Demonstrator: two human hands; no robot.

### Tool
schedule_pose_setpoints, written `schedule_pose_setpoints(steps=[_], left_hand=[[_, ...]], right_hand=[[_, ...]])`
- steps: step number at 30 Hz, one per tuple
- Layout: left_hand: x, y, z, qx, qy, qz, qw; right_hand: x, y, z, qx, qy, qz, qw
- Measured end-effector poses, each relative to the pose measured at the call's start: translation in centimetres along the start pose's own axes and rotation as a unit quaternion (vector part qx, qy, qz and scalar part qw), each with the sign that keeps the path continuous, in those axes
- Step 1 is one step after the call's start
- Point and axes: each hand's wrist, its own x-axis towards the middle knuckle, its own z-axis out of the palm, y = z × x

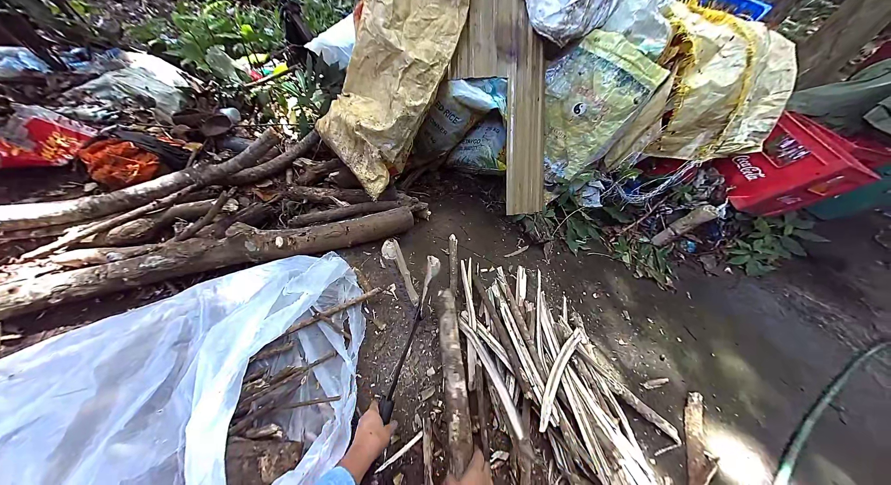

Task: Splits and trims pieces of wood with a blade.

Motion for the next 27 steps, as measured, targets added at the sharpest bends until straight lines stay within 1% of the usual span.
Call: schedule_pose_setpoints(steps=[1, 2, 3, 4, 5, 6, 7, 8, 10, 11, 12, 14, 16, 18, 20, 21, 23, 24, 25, 26, 27], left_hand=[[-0.2, 0.0, 0.3, -0.005, -0.006, 0.009, 1.000], [-0.4, 0.0, 0.5, -0.010, -0.014, 0.019, 1.000], [-0.6, 0.1, 0.8, -0.013, -0.026, 0.028, 0.999], [-0.6, 0.0, 1.3, -0.019, -0.038, 0.039, 0.998], [-0.6, -0.2, 1.7, -0.027, -0.051, 0.052, 0.997], [-0.6, -0.5, 2.1, -0.042, -0.068, 0.065, 0.995], [-0.7, -0.7, 2.3, -0.065, -0.091, 0.080, 0.990], [-0.9, -0.8, 2.1, -0.096, -0.124, 0.088, 0.984], [-1.2, -0.7, 1.0, -0.171, -0.175, 0.092, 0.965], [-1.4, -0.3, 0.2, -0.204, -0.172, 0.099, 0.959], [-1.6, 0.6, -0.9, -0.223, -0.147, 0.114, 0.957], [-2.3, 4.1, -3.5, -0.239, -0.053, 0.173, 0.954], [-3.5, 9.4, -5.7, -0.212, 0.049, 0.261, 0.940], [-4.7, 15.4, -7.2, -0.165, 0.098, 0.334, 0.923], [-4.9, 20.7, -7.3, -0.098, 0.101, 0.382, 0.913], [-4.7, 22.9, -7.0, -0.058, 0.093, 0.388, 0.915], [-4.4, 26.3, -5.8, 0.027, 0.056, 0.373, 0.926], [-4.2, 27.3, -4.9, 0.061, 0.041, 0.368, 0.927], [-3.8, 28.0, -3.8, 0.084, 0.030, 0.365, 0.927], [-3.5, 28.4, -2.7, 0.096, 0.022, 0.361, 0.927], [-3.3, 28.7, -1.6, 0.098, 0.018, 0.356, 0.929]], right_hand=[[-0.3, -1.2, -0.2, -0.041, 0.019, -0.025, 0.999], [-0.6, -2.5, -0.1, -0.051, 0.019, -0.062, 0.997], [-0.5, -3.8, 0.2, -0.039, 0.002, -0.105, 0.994], [-0.1, -5.0, 1.0, -0.001, -0.035, -0.140, 0.990], [0.5, -6.1, 1.9, 0.056, -0.093, -0.150, 0.983], [0.8, -7.2, 2.9, 0.125, -0.151, -0.139, 0.971], [0.8, -8.3, 3.7, 0.187, -0.189, -0.114, 0.957], [0.7, -9.2, 4.1, 0.227, -0.201, -0.085, 0.949], [1.0, -9.8, 5.0, 0.253, -0.174, -0.049, 0.951], [1.3, -9.6, 5.2, 0.257, -0.165, -0.048, 0.951], [1.6, -9.3, 5.3, 0.257, -0.161, -0.053, 0.951], [2.1, -8.8, 5.7, 0.260, -0.152, -0.059, 0.952], [2.2, -8.7, 6.1, 0.258, -0.127, -0.051, 0.956], [1.9, -9.2, 5.8, 0.262, -0.110, -0.031, 0.958], [1.9, -9.5, 5.6, 0.295, -0.089, -0.013, 0.951], [2.0, -9.5, 5.6, 0.313, -0.084, -0.003, 0.946], [1.9, -9.2, 5.4, 0.333, -0.082, 0.002, 0.940], [1.3, -9.2, 4.8, 0.325, -0.081, -0.007, 0.942], [-0.2, -9.7, 3.1, 0.302, -0.081, -0.018, 0.950], [-3.0, -11.2, -0.4, 0.264, -0.097, -0.016, 0.960], [-6.7, -14.0, -5.4, 0.229, -0.134, 0.022, 0.964]])
